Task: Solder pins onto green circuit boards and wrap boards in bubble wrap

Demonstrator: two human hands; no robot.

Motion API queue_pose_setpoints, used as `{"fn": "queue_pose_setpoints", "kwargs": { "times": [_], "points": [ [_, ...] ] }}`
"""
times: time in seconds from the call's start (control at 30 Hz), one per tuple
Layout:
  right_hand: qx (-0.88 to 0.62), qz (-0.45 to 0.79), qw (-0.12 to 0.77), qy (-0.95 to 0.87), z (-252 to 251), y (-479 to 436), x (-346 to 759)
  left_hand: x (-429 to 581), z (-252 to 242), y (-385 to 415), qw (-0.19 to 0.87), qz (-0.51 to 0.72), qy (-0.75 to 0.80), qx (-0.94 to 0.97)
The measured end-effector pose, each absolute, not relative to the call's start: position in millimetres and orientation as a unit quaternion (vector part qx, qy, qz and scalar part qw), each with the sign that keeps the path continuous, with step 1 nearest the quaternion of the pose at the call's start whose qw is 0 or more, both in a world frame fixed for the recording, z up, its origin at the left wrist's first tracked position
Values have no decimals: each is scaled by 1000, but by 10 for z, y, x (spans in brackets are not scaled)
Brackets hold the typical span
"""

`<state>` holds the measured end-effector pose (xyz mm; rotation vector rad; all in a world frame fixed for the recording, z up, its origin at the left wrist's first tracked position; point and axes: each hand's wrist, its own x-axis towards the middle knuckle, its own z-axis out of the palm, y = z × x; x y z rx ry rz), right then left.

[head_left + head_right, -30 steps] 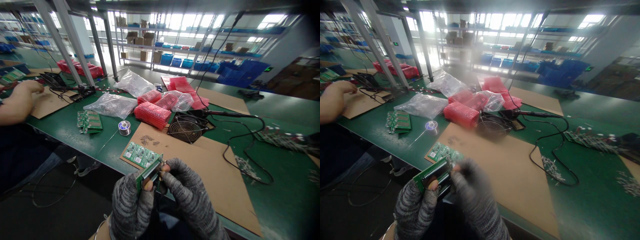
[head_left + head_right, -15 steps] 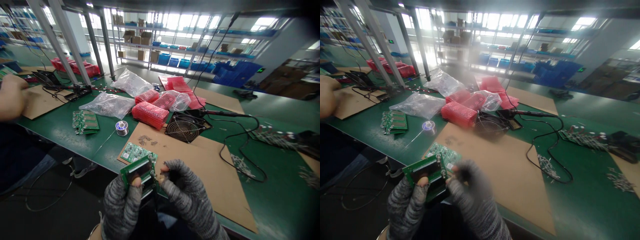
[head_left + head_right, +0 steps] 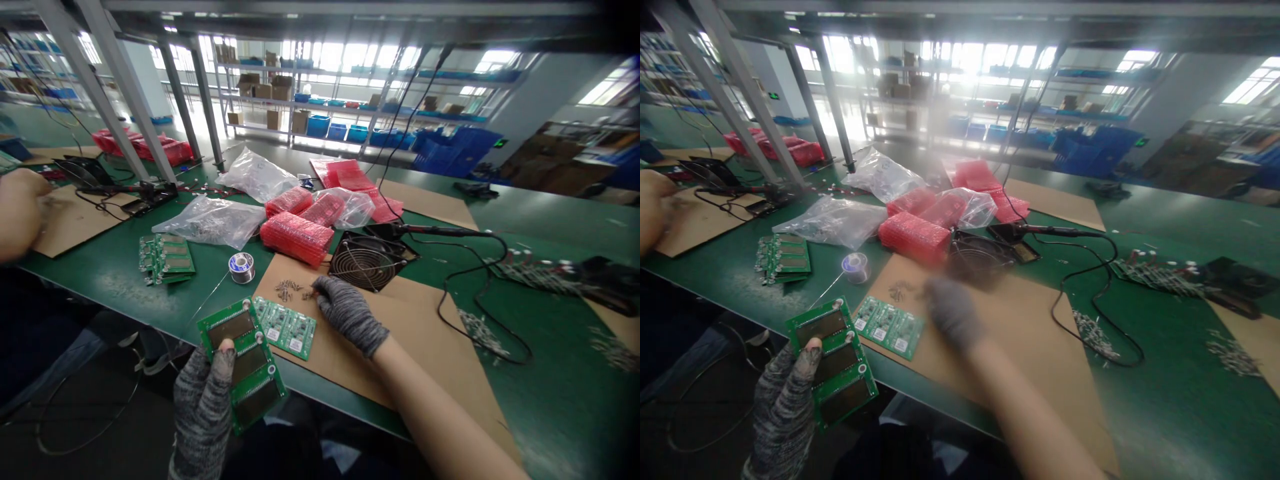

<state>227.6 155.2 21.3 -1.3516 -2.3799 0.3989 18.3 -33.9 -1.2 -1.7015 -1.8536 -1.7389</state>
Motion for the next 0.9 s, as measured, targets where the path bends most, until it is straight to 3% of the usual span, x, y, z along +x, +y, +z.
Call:
{"fn": "queue_pose_setpoints", "kwargs": {
  "times": [0.23,0.47,0.7,0.9],
  "points": [
    [-459,120,104,-874,316,1570,2214,110,-34,-312,113,-527,-602,-589],
    [-460,112,65,-878,294,1597,2230,147,59,-255,13,-576,-624,-527],
    [-475,96,68,-872,389,1711,2149,158,68,-296,24,-571,-635,-520],
    [-475,93,-10,-875,532,1865,1905,170,85,-307,6,-568,-644,-512]
  ]
}}
